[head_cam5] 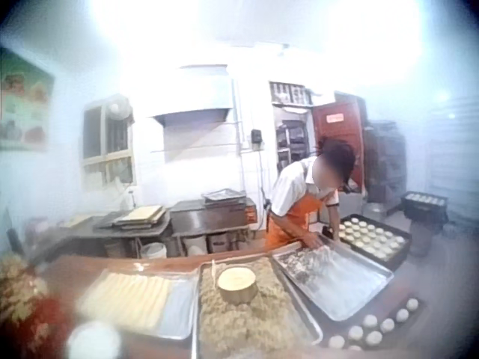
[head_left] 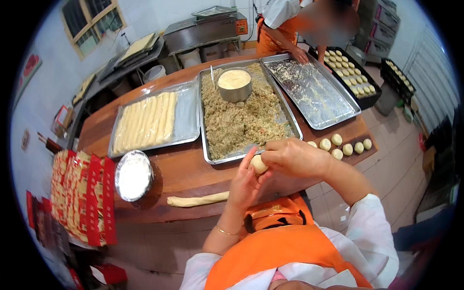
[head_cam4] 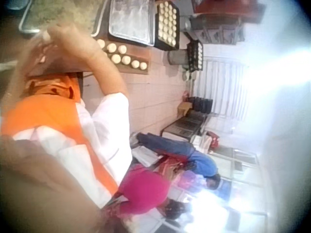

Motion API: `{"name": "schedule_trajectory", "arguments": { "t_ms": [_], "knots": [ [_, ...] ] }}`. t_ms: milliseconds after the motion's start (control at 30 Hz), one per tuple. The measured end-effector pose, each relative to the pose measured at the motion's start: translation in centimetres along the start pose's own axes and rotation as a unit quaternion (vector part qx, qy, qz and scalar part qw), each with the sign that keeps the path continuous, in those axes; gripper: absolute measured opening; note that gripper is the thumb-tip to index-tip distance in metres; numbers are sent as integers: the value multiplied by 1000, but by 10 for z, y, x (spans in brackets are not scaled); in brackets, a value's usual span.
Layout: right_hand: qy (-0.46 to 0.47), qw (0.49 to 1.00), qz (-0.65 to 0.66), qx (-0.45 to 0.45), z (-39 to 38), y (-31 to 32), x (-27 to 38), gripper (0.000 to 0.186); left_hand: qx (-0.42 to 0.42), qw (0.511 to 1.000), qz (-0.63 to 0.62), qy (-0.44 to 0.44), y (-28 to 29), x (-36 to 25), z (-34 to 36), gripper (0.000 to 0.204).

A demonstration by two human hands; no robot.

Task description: The person prepares pastries by hand; they flatten dough balls, scoop portions of filling from a large tray into the dough, seal the dough around the filling, and arrange the finished pastries in rows on a metal baking tray.

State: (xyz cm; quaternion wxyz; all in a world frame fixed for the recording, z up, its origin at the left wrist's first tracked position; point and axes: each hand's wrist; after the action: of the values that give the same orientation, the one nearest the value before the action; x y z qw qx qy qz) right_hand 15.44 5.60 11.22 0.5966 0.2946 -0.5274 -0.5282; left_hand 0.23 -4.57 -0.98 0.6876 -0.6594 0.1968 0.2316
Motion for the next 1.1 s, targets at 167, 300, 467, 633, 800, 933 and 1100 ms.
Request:
{"name": "schedule_trajectory", "arguments": {
  "t_ms": [167, 300, 467, 633, 800, 933, 1100],
  "knots": [
    [8, 999, 20, 24, 0, 6, 2, 19, -2, 999, 39, -26, 14, 15, 3, 51],
    [-3, 999, 23, 30, -8, 4, 3, 15, -11, 993, 114, -7, 8, 14, 5, 51],
    [11, 999, 25, 31, -13, -1, 2, 16, 80, 995, 54, 18, 29, 18, 4, 52],
    [16, 999, 12, 43, -23, 2, 0, 16, 61, 979, 190, 49, -5, 5, -6, 46],
    [140, 979, 88, -120, -36, -17, -12, 15, 81, 966, 236, 68, 21, 10, -1, 48],
    [-58, 953, 156, -253, -70, -46, -42, 17, 52, 939, 330, 86, 22, 14, 6, 48],
    [-199, 967, 49, -154, -116, -138, -76, 19, 22, 848, 529, -14, 27, 43, 14, 42]
  ]
}}
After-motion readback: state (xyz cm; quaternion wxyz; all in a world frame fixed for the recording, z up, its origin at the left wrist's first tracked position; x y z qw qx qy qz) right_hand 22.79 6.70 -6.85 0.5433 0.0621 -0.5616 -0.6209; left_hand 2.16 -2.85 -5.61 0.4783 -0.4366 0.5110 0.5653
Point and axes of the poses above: each hand's wrist, its own z-axis towards the middle knuckle, its own y-axis out of the back of the hand, x = y × z, and after that the axes turned 1 degree about -z, right-handed
